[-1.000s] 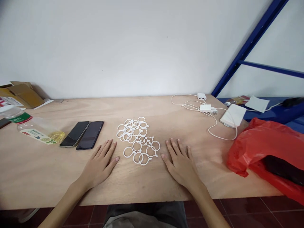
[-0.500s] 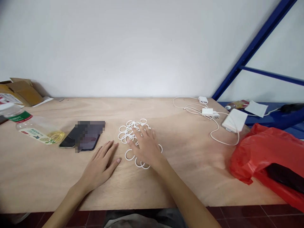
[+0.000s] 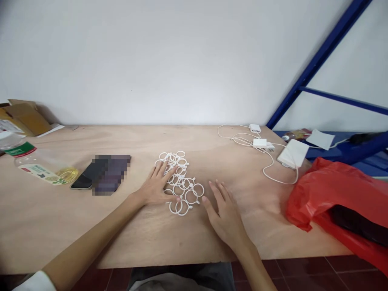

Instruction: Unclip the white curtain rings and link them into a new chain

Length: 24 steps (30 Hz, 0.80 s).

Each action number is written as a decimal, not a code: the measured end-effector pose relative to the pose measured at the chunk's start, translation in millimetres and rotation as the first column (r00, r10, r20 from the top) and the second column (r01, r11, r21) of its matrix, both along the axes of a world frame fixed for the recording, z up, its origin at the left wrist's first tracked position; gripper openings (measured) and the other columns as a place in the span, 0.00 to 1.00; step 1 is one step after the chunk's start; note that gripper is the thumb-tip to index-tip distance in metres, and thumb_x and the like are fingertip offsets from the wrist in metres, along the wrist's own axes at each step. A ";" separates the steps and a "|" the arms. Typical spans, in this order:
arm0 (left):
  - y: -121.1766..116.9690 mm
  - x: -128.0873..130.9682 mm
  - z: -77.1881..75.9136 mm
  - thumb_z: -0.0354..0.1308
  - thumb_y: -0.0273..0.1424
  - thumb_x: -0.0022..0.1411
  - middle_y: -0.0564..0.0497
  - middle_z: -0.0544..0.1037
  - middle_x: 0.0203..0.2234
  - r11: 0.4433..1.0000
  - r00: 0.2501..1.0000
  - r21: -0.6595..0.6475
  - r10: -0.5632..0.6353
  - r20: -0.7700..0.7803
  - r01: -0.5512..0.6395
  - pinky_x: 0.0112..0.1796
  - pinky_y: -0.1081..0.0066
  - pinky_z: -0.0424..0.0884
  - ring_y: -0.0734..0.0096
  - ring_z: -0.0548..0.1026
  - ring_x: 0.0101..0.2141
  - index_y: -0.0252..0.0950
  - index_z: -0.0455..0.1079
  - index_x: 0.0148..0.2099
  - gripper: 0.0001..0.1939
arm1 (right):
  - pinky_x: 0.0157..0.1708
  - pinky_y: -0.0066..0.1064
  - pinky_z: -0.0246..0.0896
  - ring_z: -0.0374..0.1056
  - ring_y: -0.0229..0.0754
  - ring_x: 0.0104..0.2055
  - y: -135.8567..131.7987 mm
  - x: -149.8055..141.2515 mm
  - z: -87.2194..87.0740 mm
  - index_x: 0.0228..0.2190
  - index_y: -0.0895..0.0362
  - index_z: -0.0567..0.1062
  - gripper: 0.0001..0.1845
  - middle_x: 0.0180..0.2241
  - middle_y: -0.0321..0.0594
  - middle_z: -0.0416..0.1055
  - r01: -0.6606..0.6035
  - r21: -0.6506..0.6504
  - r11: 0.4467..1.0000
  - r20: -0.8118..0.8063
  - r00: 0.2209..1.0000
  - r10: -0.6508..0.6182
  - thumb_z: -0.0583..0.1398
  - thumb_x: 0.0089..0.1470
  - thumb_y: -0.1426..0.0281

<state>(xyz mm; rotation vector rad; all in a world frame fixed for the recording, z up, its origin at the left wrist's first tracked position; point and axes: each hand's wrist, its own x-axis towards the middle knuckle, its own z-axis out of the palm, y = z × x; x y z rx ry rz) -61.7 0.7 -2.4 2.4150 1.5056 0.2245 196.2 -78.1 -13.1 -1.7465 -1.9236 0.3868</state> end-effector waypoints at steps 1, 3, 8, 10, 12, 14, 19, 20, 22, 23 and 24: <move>2.2 11.3 -0.8 0.54 0.65 0.44 0.44 0.33 0.69 1.000 1.000 0.001 -0.012 0.004 0.012 0.60 0.41 0.40 0.35 0.31 0.65 0.50 0.40 0.69 0.56 | 0.63 0.51 0.47 0.48 0.51 0.66 -4.2 2.5 -0.9 0.59 0.54 0.63 0.29 0.63 0.45 0.57 0.008 0.005 1.000 -0.002 1.000 -0.008 0.49 0.61 0.54; 6.6 37.6 -2.8 0.52 0.66 0.45 0.45 0.34 0.69 0.999 0.999 -0.004 -0.031 0.014 0.031 0.60 0.42 0.39 0.36 0.31 0.65 0.50 0.42 0.69 0.55 | 0.62 0.51 0.48 0.49 0.51 0.66 -9.5 6.7 -1.7 0.59 0.54 0.64 0.29 0.63 0.45 0.57 0.025 0.015 1.000 -0.005 1.000 -0.025 0.50 0.61 0.55; 22.0 113.3 -8.3 0.51 0.63 0.49 0.44 0.38 0.69 0.997 0.996 0.008 -0.083 0.031 0.083 0.60 0.41 0.38 0.37 0.34 0.66 0.47 0.46 0.69 0.50 | 0.61 0.50 0.51 0.52 0.52 0.65 -13.6 19.4 -4.5 0.57 0.57 0.66 0.28 0.61 0.48 0.59 0.074 0.068 0.995 0.021 0.997 -0.075 0.51 0.60 0.56; 27.9 141.1 -9.8 0.51 0.61 0.51 0.44 0.40 0.69 0.996 0.995 0.021 -0.092 0.042 0.091 0.60 0.41 0.38 0.37 0.35 0.66 0.47 0.48 0.68 0.47 | 0.61 0.51 0.50 0.51 0.52 0.65 -16.3 25.8 -6.5 0.57 0.57 0.65 0.28 0.61 0.49 0.59 0.099 0.113 0.989 0.056 0.993 -0.105 0.50 0.61 0.56; 32.1 164.1 -10.9 0.52 0.60 0.52 0.43 0.41 0.69 0.995 0.994 0.024 -0.093 0.053 0.092 0.60 0.40 0.38 0.36 0.36 0.66 0.47 0.49 0.68 0.46 | 0.61 0.51 0.50 0.50 0.52 0.65 -20.8 31.1 -7.9 0.58 0.57 0.64 0.29 0.62 0.49 0.58 0.115 0.138 0.984 0.103 0.986 -0.130 0.51 0.60 0.56; 34.8 180.1 -11.5 0.51 0.59 0.53 0.42 0.42 0.69 0.995 0.993 0.021 -0.096 0.072 0.095 0.60 0.39 0.37 0.36 0.38 0.66 0.47 0.48 0.68 0.45 | 0.61 0.51 0.51 0.50 0.53 0.65 -26.1 34.1 -8.4 0.59 0.56 0.63 0.30 0.63 0.50 0.56 0.119 0.139 0.983 0.156 0.978 -0.141 0.51 0.60 0.56; 44.4 173.3 -8.0 0.48 0.56 0.59 0.43 0.45 0.68 0.995 0.980 0.070 -0.089 0.178 0.077 0.61 0.43 0.41 0.46 0.41 0.66 0.47 0.48 0.68 0.39 | 0.60 0.56 0.48 0.45 0.56 0.67 -31.3 34.9 -6.3 0.61 0.48 0.59 0.32 0.65 0.45 0.52 0.052 0.086 0.995 0.307 0.949 -0.076 0.52 0.58 0.53; 48.8 162.4 -6.4 0.47 0.55 0.60 0.43 0.46 0.68 0.994 0.979 0.099 -0.069 0.191 0.051 0.61 0.45 0.42 0.48 0.42 0.67 0.46 0.49 0.67 0.37 | 0.60 0.57 0.47 0.44 0.57 0.67 -29.3 36.0 -5.9 0.62 0.46 0.59 0.31 0.65 0.44 0.52 0.045 0.074 0.996 0.332 0.941 -0.067 0.52 0.59 0.53; 60.6 132.5 -3.1 0.44 0.53 0.63 0.43 0.48 0.68 0.984 0.981 0.153 0.064 0.185 -0.093 0.62 0.46 0.42 0.49 0.44 0.66 0.45 0.52 0.66 0.33 | 0.60 0.58 0.46 0.43 0.58 0.67 -22.1 40.9 -5.4 0.61 0.44 0.60 0.29 0.65 0.42 0.52 0.055 0.070 0.996 0.374 0.924 -0.077 0.51 0.60 0.53; 67.6 115.1 -2.0 0.43 0.51 0.64 0.43 0.48 0.68 0.970 0.975 0.167 0.148 0.163 -0.175 0.62 0.45 0.41 0.48 0.44 0.66 0.44 0.53 0.66 0.33 | 0.60 0.59 0.45 0.43 0.58 0.67 -17.3 44.8 -5.5 0.60 0.44 0.61 0.28 0.65 0.41 0.52 0.065 0.076 0.995 0.394 0.915 -0.090 0.51 0.60 0.54; 74.7 97.4 -1.5 0.43 0.51 0.64 0.42 0.47 0.68 0.948 0.959 0.171 0.248 0.138 -0.269 0.61 0.44 0.40 0.47 0.43 0.66 0.43 0.53 0.66 0.32 | 0.60 0.59 0.45 0.43 0.59 0.67 -12.1 49.3 -5.7 0.60 0.44 0.62 0.27 0.65 0.42 0.52 0.080 0.084 0.993 0.411 0.905 -0.107 0.50 0.61 0.55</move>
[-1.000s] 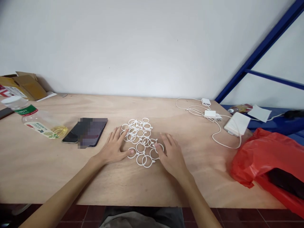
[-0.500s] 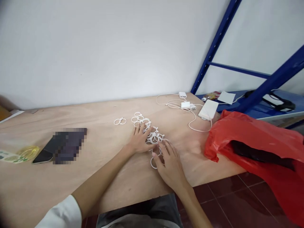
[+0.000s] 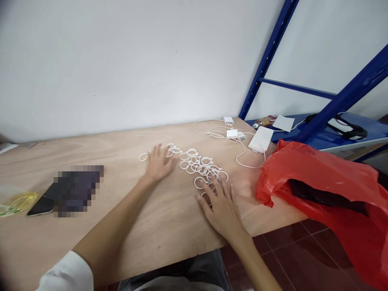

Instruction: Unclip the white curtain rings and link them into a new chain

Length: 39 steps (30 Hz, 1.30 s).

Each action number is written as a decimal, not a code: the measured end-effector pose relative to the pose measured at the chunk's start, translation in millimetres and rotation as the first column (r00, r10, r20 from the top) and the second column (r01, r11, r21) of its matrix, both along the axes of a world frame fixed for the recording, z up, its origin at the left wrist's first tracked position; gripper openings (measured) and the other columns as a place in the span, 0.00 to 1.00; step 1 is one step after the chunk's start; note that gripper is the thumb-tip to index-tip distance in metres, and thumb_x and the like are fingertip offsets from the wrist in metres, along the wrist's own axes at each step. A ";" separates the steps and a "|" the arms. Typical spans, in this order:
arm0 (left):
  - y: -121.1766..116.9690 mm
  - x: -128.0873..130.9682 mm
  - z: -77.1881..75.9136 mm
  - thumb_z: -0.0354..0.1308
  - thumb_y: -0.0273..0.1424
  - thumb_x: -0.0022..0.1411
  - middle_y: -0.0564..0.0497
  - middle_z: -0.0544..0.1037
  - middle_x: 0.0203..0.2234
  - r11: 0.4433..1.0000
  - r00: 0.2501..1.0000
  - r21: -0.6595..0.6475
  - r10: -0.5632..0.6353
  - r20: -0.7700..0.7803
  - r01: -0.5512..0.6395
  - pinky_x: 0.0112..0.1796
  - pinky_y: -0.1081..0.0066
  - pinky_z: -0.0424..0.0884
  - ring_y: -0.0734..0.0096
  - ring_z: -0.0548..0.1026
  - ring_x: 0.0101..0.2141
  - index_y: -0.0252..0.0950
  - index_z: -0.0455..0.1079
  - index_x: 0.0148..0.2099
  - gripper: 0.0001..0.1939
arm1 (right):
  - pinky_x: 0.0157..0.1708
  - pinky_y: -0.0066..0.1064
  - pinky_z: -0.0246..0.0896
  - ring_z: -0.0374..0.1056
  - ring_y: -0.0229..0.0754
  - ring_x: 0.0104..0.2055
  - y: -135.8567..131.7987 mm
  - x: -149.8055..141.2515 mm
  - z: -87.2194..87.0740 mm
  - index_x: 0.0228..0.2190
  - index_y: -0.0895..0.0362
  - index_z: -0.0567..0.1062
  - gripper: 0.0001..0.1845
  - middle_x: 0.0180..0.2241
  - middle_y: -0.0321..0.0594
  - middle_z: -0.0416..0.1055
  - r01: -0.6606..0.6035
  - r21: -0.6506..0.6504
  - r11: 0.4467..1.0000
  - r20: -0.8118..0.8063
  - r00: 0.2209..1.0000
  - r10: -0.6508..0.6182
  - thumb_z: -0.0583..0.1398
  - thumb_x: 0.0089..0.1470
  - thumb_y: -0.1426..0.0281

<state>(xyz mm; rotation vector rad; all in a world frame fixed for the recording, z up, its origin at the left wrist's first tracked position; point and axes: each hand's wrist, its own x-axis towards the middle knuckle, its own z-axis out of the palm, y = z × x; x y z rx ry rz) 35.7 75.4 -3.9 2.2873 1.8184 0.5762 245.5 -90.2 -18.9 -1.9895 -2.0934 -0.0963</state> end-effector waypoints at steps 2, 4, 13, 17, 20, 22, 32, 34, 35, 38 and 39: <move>12.8 -31.5 -1.4 0.40 0.49 0.65 0.40 0.47 0.68 0.984 0.985 -0.053 0.170 -0.040 -0.172 0.61 0.42 0.42 0.44 0.42 0.66 0.40 0.51 0.67 0.33 | 0.59 0.59 0.46 0.46 0.58 0.66 10.3 10.6 -1.0 0.59 0.45 0.63 0.26 0.64 0.43 0.54 0.040 0.014 0.999 0.031 0.999 -0.041 0.48 0.62 0.56; 21.1 -51.2 -5.7 0.38 0.46 0.67 0.34 0.52 0.66 0.978 0.981 -0.088 0.187 -0.047 -0.191 0.59 0.41 0.46 0.41 0.46 0.65 0.32 0.51 0.67 0.33 | 0.58 0.58 0.49 0.50 0.58 0.64 18.7 21.6 -2.1 0.59 0.46 0.64 0.25 0.63 0.44 0.57 0.087 0.029 0.996 0.049 0.995 -0.089 0.47 0.63 0.57; -2.3 -16.0 -14.5 0.45 0.42 0.65 0.42 0.58 0.64 0.978 0.984 -0.113 -0.173 0.039 0.176 0.62 0.54 0.49 0.55 0.53 0.64 0.35 0.50 0.67 0.32 | 0.57 0.52 0.53 0.54 0.56 0.61 37.9 22.4 10.5 0.53 0.57 0.70 0.24 0.57 0.52 0.64 0.124 0.280 0.952 -0.101 0.990 -0.099 0.49 0.62 0.60; -25.0 -20.0 -12.5 0.48 0.37 0.64 0.41 0.59 0.64 0.941 0.927 -0.093 -0.300 0.225 0.327 0.60 0.61 0.57 0.59 0.59 0.62 0.32 0.49 0.67 0.33 | 0.56 0.49 0.54 0.60 0.53 0.57 49.3 -23.2 19.8 0.48 0.57 0.74 0.19 0.51 0.50 0.69 0.017 0.387 0.922 -0.214 0.974 0.072 0.52 0.61 0.62; -36.6 -29.8 -14.6 0.49 0.32 0.62 0.42 0.65 0.60 0.937 0.891 -0.029 -0.322 0.320 0.349 0.59 0.60 0.59 0.60 0.64 0.59 0.34 0.57 0.64 0.28 | 0.55 0.46 0.54 0.61 0.51 0.54 61.8 -61.1 22.8 0.44 0.55 0.76 0.16 0.48 0.47 0.71 -0.088 0.329 0.940 -0.245 0.954 0.175 0.52 0.61 0.66; -40.8 -33.5 -16.1 0.50 0.28 0.61 0.44 0.70 0.56 0.942 0.892 0.005 -0.320 0.320 0.336 0.58 0.60 0.60 0.61 0.67 0.56 0.36 0.64 0.59 0.23 | 0.55 0.44 0.53 0.60 0.49 0.54 72.2 -79.8 22.4 0.46 0.54 0.75 0.17 0.49 0.45 0.72 -0.161 0.243 0.956 -0.246 0.944 0.221 0.50 0.61 0.69; -56.6 -21.3 -9.0 0.56 0.22 0.53 0.47 0.77 0.46 0.937 0.845 -0.002 -0.313 0.434 0.348 0.53 0.63 0.65 0.62 0.71 0.49 0.38 0.70 0.52 0.22 | 0.45 0.45 0.50 0.64 0.53 0.45 78.7 -86.5 21.2 0.36 0.56 0.77 0.12 0.37 0.45 0.77 -0.027 0.052 0.998 -0.153 0.988 0.034 0.54 0.58 0.69; -61.3 -14.2 -8.2 0.57 0.22 0.52 0.47 0.76 0.46 0.928 0.817 -0.017 -0.318 0.481 0.372 0.53 0.64 0.66 0.62 0.71 0.49 0.37 0.71 0.50 0.22 | 0.44 0.44 0.50 0.65 0.52 0.44 69.5 -80.7 22.3 0.34 0.55 0.77 0.12 0.34 0.44 0.77 0.003 0.019 1.000 -0.163 0.987 0.000 0.54 0.57 0.71; -63.9 -10.6 -8.0 0.57 0.21 0.51 0.47 0.76 0.46 0.924 0.801 -0.018 -0.321 0.505 0.382 0.52 0.65 0.66 0.62 0.72 0.48 0.37 0.71 0.50 0.22 | 0.44 0.44 0.50 0.66 0.52 0.44 65.0 -78.0 22.7 0.34 0.55 0.78 0.12 0.34 0.44 0.78 0.022 0.007 1.000 -0.182 0.983 -0.021 0.54 0.57 0.72; -72.7 -1.2 -7.1 0.55 0.20 0.51 0.49 0.77 0.43 0.906 0.748 -0.018 -0.337 0.572 0.422 0.46 0.68 0.69 0.66 0.74 0.42 0.37 0.72 0.47 0.20 | 0.45 0.44 0.50 0.66 0.52 0.44 53.5 -72.5 22.9 0.38 0.55 0.78 0.12 0.34 0.42 0.78 0.070 -0.018 0.997 -0.283 0.956 -0.072 0.55 0.55 0.71; -75.7 0.8 -6.6 0.54 0.20 0.52 0.49 0.78 0.40 0.902 0.736 -0.028 -0.332 0.590 0.430 0.42 0.69 0.70 0.67 0.74 0.39 0.37 0.73 0.46 0.19 | 0.45 0.44 0.51 0.66 0.52 0.44 50.8 -72.0 22.6 0.39 0.55 0.77 0.13 0.33 0.42 0.78 0.074 -0.021 0.997 -0.324 0.943 -0.077 0.56 0.54 0.71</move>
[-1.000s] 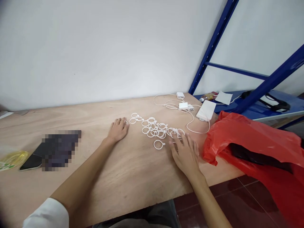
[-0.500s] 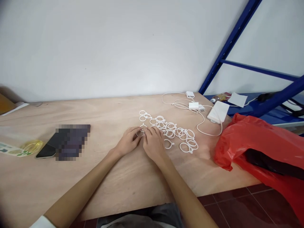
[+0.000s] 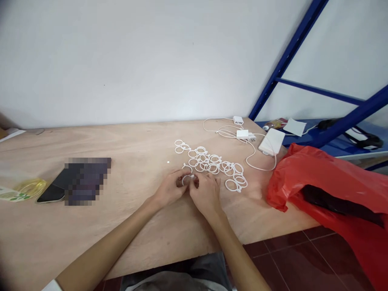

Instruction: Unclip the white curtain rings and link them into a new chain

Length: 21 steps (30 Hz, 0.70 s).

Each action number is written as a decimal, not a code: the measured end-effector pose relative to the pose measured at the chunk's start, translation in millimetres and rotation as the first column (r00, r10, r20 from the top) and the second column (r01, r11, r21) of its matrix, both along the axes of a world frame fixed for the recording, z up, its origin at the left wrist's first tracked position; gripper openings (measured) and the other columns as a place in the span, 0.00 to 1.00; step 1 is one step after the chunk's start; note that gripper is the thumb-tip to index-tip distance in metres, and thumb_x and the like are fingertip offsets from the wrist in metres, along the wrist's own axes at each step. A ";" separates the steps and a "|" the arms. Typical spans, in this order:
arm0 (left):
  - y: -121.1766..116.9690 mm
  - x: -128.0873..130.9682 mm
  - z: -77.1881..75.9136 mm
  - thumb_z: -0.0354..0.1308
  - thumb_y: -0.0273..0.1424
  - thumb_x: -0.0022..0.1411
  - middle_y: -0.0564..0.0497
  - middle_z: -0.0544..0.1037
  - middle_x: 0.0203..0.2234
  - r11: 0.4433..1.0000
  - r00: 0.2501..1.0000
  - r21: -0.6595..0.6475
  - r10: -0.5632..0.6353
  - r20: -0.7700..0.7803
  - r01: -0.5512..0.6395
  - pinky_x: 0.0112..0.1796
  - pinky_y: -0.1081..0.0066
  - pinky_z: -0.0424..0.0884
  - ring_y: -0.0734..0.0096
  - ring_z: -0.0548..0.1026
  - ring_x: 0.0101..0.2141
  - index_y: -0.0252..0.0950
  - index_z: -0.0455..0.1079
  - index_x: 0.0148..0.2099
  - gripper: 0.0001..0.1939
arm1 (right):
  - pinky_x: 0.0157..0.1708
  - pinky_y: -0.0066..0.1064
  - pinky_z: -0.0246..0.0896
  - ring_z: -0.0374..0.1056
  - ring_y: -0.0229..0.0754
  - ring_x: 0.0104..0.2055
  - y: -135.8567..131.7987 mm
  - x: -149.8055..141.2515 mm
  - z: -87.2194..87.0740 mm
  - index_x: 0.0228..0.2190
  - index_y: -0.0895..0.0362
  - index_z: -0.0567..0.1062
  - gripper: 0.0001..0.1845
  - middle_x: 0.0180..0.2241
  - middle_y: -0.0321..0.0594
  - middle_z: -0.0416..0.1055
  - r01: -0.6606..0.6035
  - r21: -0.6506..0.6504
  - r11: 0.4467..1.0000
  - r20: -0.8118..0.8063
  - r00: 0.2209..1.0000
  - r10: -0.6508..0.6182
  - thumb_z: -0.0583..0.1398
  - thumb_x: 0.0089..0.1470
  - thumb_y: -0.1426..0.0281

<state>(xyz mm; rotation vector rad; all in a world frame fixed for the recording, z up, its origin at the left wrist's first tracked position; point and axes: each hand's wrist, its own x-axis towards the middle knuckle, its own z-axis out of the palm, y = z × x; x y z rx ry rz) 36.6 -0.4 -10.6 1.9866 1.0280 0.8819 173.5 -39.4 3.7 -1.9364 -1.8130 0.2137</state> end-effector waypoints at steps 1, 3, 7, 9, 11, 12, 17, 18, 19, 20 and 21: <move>-2.8 1.3 0.7 0.53 0.20 0.53 0.50 0.78 0.37 1.000 1.000 -0.020 -0.003 0.011 0.003 0.39 0.70 0.70 0.69 0.74 0.36 0.37 0.73 0.44 0.18 | 0.46 0.45 0.51 0.67 0.51 0.44 -2.0 -0.2 -0.6 0.39 0.54 0.78 0.13 0.33 0.41 0.78 -0.002 0.006 1.000 -0.044 0.999 0.002 0.56 0.54 0.71; -7.8 1.1 3.0 0.52 0.21 0.54 0.51 0.78 0.33 0.998 0.999 -0.053 0.017 0.038 -0.015 0.35 0.71 0.69 0.70 0.73 0.33 0.37 0.74 0.41 0.15 | 0.47 0.45 0.52 0.67 0.50 0.41 -3.2 -2.4 -1.9 0.39 0.54 0.78 0.14 0.33 0.41 0.77 -0.014 0.043 0.999 -0.141 0.990 0.020 0.56 0.53 0.72; -15.4 -14.0 14.4 0.57 0.25 0.55 0.50 0.77 0.31 0.988 0.982 -0.082 0.141 0.129 -0.131 0.36 0.71 0.67 0.69 0.71 0.32 0.36 0.74 0.36 0.07 | 0.41 0.39 0.59 0.66 0.45 0.37 2.0 -11.7 -1.0 0.41 0.56 0.78 0.17 0.36 0.43 0.76 -0.052 0.134 0.990 -0.447 0.888 0.107 0.57 0.47 0.73; -20.4 -28.3 23.8 0.59 0.28 0.55 0.51 0.75 0.28 0.976 0.971 -0.154 0.180 0.154 -0.156 0.34 0.71 0.65 0.71 0.69 0.30 0.36 0.73 0.35 0.04 | 0.37 0.36 0.60 0.66 0.42 0.35 3.5 -17.3 3.9 0.42 0.56 0.77 0.18 0.35 0.42 0.75 -0.124 0.124 0.984 -0.589 0.789 0.174 0.60 0.46 0.71; -27.3 -44.5 34.5 0.60 0.32 0.55 0.54 0.72 0.25 0.950 0.977 -0.309 0.113 0.181 -0.053 0.32 0.73 0.62 0.73 0.67 0.28 0.35 0.70 0.35 0.06 | 0.35 0.34 0.59 0.65 0.40 0.33 0.8 -22.4 11.8 0.40 0.56 0.77 0.16 0.32 0.40 0.75 -0.254 0.087 0.963 -0.691 0.681 0.242 0.62 0.46 0.69; -31.3 -52.3 39.8 0.61 0.33 0.55 0.55 0.71 0.23 0.920 0.975 -0.392 0.074 0.210 0.015 0.30 0.73 0.61 0.74 0.66 0.27 0.35 0.69 0.35 0.08 | 0.35 0.34 0.59 0.64 0.40 0.32 -2.1 -24.4 16.4 0.39 0.56 0.77 0.15 0.31 0.38 0.75 -0.328 0.070 0.942 -0.732 0.625 0.272 0.63 0.45 0.68; -48.2 -78.0 56.4 0.59 0.39 0.58 0.53 0.70 0.23 0.754 0.947 -0.593 -0.119 0.298 0.281 0.31 0.73 0.60 0.74 0.65 0.27 0.33 0.70 0.30 0.13 | 0.29 0.29 0.54 0.61 0.35 0.28 -18.7 -26.6 33.5 0.34 0.57 0.75 0.16 0.26 0.34 0.72 -0.588 -0.034 0.808 -0.875 0.408 0.259 0.68 0.41 0.66; -50.3 -79.8 56.7 0.58 0.40 0.59 0.54 0.69 0.23 0.736 0.942 -0.606 -0.130 0.310 0.302 0.31 0.73 0.59 0.74 0.65 0.27 0.33 0.70 0.29 0.14 | 0.28 0.28 0.53 0.61 0.35 0.27 -20.3 -25.6 34.7 0.33 0.57 0.74 0.16 0.25 0.33 0.71 -0.629 -0.069 0.775 -0.897 0.379 0.227 0.69 0.40 0.65; -52.2 -80.9 56.0 0.58 0.41 0.59 0.54 0.69 0.22 0.728 0.938 -0.611 -0.130 0.322 0.311 0.31 0.73 0.59 0.74 0.64 0.27 0.33 0.70 0.29 0.15 | 0.27 0.28 0.52 0.60 0.34 0.26 -21.3 -24.4 35.3 0.31 0.58 0.74 0.16 0.24 0.33 0.70 -0.666 -0.101 0.739 -0.910 0.361 0.201 0.69 0.41 0.63; -53.9 -81.3 54.6 0.57 0.41 0.60 0.54 0.69 0.22 0.727 0.935 -0.612 -0.119 0.333 0.311 0.32 0.73 0.60 0.74 0.65 0.27 0.33 0.69 0.29 0.15 | 0.26 0.28 0.51 0.60 0.34 0.26 -21.9 -23.1 35.7 0.29 0.58 0.74 0.15 0.24 0.33 0.69 -0.699 -0.124 0.704 -0.915 0.355 0.191 0.68 0.44 0.61; -55.7 -81.4 52.7 0.57 0.41 0.61 0.54 0.69 0.23 0.728 0.932 -0.612 -0.103 0.348 0.309 0.33 0.73 0.60 0.73 0.66 0.29 0.34 0.69 0.29 0.15 | 0.26 0.28 0.50 0.59 0.34 0.26 -22.4 -21.8 35.9 0.27 0.59 0.74 0.15 0.24 0.33 0.69 -0.726 -0.134 0.674 -0.913 0.354 0.200 0.66 0.46 0.59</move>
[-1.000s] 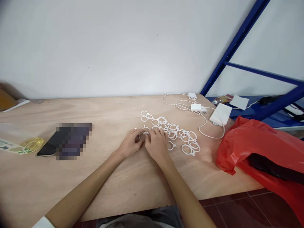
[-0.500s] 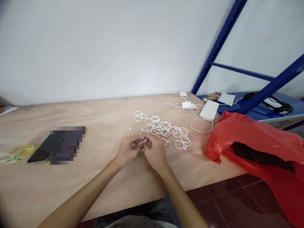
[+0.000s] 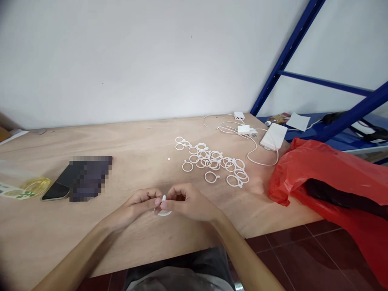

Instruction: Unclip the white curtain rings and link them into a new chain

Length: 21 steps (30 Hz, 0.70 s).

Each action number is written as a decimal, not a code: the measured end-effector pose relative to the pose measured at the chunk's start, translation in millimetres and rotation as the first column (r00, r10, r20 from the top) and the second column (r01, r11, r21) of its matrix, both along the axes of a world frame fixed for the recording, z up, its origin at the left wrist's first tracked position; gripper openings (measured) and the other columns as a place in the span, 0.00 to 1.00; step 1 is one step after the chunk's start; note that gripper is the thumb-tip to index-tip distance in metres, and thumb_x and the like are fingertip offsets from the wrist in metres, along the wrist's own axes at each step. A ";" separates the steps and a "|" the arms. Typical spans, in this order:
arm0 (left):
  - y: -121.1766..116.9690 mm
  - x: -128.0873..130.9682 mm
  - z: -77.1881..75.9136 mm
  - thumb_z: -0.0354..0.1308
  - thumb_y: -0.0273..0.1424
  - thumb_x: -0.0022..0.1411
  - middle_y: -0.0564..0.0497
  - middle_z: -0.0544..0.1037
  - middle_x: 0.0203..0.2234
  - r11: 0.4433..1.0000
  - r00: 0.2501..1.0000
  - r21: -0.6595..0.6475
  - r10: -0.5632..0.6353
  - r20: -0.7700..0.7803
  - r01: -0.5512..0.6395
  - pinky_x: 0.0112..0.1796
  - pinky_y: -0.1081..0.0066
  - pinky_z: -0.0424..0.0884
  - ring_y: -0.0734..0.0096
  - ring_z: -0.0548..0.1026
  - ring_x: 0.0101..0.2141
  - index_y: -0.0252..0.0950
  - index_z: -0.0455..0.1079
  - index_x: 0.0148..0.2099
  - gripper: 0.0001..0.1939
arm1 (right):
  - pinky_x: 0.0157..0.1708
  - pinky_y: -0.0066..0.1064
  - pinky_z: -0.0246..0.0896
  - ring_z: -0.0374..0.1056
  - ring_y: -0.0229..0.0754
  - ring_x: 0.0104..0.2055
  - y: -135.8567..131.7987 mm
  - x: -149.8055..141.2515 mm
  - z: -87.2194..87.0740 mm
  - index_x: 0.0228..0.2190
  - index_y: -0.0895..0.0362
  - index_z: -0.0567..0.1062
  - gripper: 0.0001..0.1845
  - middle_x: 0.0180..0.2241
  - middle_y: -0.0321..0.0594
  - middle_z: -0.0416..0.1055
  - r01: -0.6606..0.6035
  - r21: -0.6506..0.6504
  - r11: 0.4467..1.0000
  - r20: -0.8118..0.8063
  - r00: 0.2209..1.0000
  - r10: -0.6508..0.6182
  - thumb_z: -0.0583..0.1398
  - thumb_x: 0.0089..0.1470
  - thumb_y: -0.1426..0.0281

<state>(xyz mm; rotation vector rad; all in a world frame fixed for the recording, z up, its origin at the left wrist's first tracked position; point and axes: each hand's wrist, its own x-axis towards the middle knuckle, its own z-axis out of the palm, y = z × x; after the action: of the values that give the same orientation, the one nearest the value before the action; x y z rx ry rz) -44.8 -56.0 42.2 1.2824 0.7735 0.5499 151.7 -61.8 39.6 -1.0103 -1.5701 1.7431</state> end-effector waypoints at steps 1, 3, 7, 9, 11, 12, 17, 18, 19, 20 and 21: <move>-1.8 0.1 -2.1 0.57 0.41 0.61 0.53 0.70 0.25 1.000 1.000 -0.012 0.009 0.018 -0.009 0.35 0.73 0.61 0.73 0.67 0.30 0.34 0.69 0.31 0.15 | 0.26 0.28 0.50 0.58 0.33 0.26 -0.7 1.1 0.2 0.26 0.59 0.74 0.16 0.23 0.33 0.69 -0.036 0.008 0.999 0.012 0.999 0.036 0.64 0.49 0.58; -5.2 0.3 -6.1 0.56 0.40 0.62 0.52 0.72 0.28 0.998 0.999 -0.058 0.000 0.051 0.003 0.38 0.72 0.62 0.71 0.68 0.33 0.34 0.70 0.33 0.13 | 0.25 0.27 0.47 0.56 0.32 0.25 -3.0 2.9 0.5 0.24 0.59 0.75 0.18 0.22 0.33 0.67 -0.088 0.021 0.996 0.014 0.996 0.088 0.62 0.52 0.56; -7.5 1.5 -11.2 0.60 0.40 0.59 0.50 0.74 0.28 0.977 0.994 -0.207 -0.033 0.104 0.055 0.36 0.72 0.61 0.70 0.68 0.32 0.34 0.71 0.33 0.13 | 0.18 0.26 0.38 0.46 0.29 0.17 -7.5 5.1 -2.7 0.23 0.59 0.74 0.22 0.15 0.28 0.57 -0.169 -0.146 0.975 -0.094 0.983 0.156 0.59 0.54 0.53; -5.2 3.6 -12.1 0.63 0.40 0.55 0.50 0.74 0.27 0.956 0.992 -0.290 -0.005 0.127 0.042 0.34 0.73 0.61 0.71 0.68 0.31 0.33 0.71 0.32 0.14 | 0.16 0.26 0.33 0.42 0.28 0.15 -6.8 5.5 -6.4 0.22 0.59 0.73 0.22 0.13 0.26 0.53 -0.161 -0.219 0.962 -0.143 0.981 0.132 0.60 0.53 0.53; -1.5 7.6 -12.4 0.64 0.40 0.54 0.50 0.73 0.26 0.944 0.988 -0.331 0.044 0.147 0.007 0.34 0.74 0.61 0.73 0.68 0.30 0.32 0.71 0.30 0.15 | 0.15 0.26 0.31 0.42 0.27 0.15 -3.9 4.7 -10.6 0.20 0.59 0.72 0.22 0.14 0.26 0.55 -0.112 -0.251 0.961 -0.197 0.978 0.063 0.62 0.52 0.54; 0.4 10.2 -12.5 0.64 0.40 0.54 0.51 0.73 0.25 0.943 0.984 -0.334 0.067 0.166 -0.008 0.33 0.74 0.61 0.73 0.68 0.29 0.32 0.71 0.28 0.15 | 0.15 0.26 0.31 0.42 0.27 0.15 -2.1 3.7 -12.7 0.20 0.60 0.71 0.21 0.15 0.27 0.56 -0.085 -0.263 0.961 -0.228 0.973 0.024 0.63 0.51 0.55; 5.6 28.0 -15.4 0.65 0.38 0.54 0.51 0.72 0.23 0.909 0.911 -0.413 0.214 0.351 -0.055 0.35 0.73 0.63 0.75 0.68 0.28 0.32 0.70 0.25 0.15 | 0.13 0.26 0.29 0.36 0.25 0.12 4.5 -6.4 -23.5 0.17 0.59 0.69 0.21 0.10 0.24 0.51 0.009 -0.341 0.940 -0.443 0.881 -0.169 0.64 0.50 0.58; 5.4 31.8 -16.3 0.66 0.37 0.53 0.51 0.72 0.22 0.893 0.888 -0.443 0.260 0.378 -0.073 0.35 0.74 0.63 0.75 0.68 0.28 0.31 0.70 0.25 0.15 | 0.13 0.25 0.29 0.34 0.25 0.11 4.5 -8.5 -25.9 0.17 0.59 0.69 0.20 0.08 0.22 0.48 0.019 -0.356 0.934 -0.482 0.853 -0.201 0.64 0.50 0.59; 4.7 35.3 -17.0 0.67 0.37 0.52 0.52 0.72 0.22 0.876 0.866 -0.473 0.304 0.398 -0.091 0.34 0.74 0.63 0.76 0.68 0.27 0.31 0.71 0.24 0.15 | 0.13 0.25 0.29 0.33 0.25 0.11 4.1 -10.4 -28.3 0.16 0.59 0.68 0.20 0.07 0.22 0.46 0.032 -0.367 0.930 -0.512 0.828 -0.230 0.64 0.51 0.59; 3.7 38.5 -17.7 0.68 0.36 0.51 0.52 0.71 0.21 0.860 0.843 -0.500 0.344 0.413 -0.105 0.33 0.75 0.63 0.77 0.68 0.27 0.31 0.70 0.23 0.14 | 0.13 0.25 0.29 0.33 0.25 0.10 3.2 -11.9 -30.6 0.16 0.59 0.68 0.20 0.06 0.22 0.45 0.042 -0.376 0.926 -0.534 0.807 -0.253 0.64 0.51 0.60; 2.3 41.2 -18.4 0.69 0.35 0.50 0.53 0.71 0.20 0.845 0.824 -0.523 0.375 0.424 -0.115 0.33 0.76 0.63 0.77 0.68 0.26 0.31 0.70 0.22 0.14 | 0.12 0.25 0.29 0.32 0.25 0.10 1.8 -13.1 -32.7 0.16 0.59 0.68 0.20 0.06 0.21 0.45 0.050 -0.384 0.922 -0.549 0.790 -0.271 0.64 0.51 0.60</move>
<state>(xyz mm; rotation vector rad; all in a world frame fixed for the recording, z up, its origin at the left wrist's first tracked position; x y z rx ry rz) -3.7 -53.7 23.8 0.5242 0.5738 0.8184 138.6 -60.0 6.9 -0.6213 -0.7638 1.9969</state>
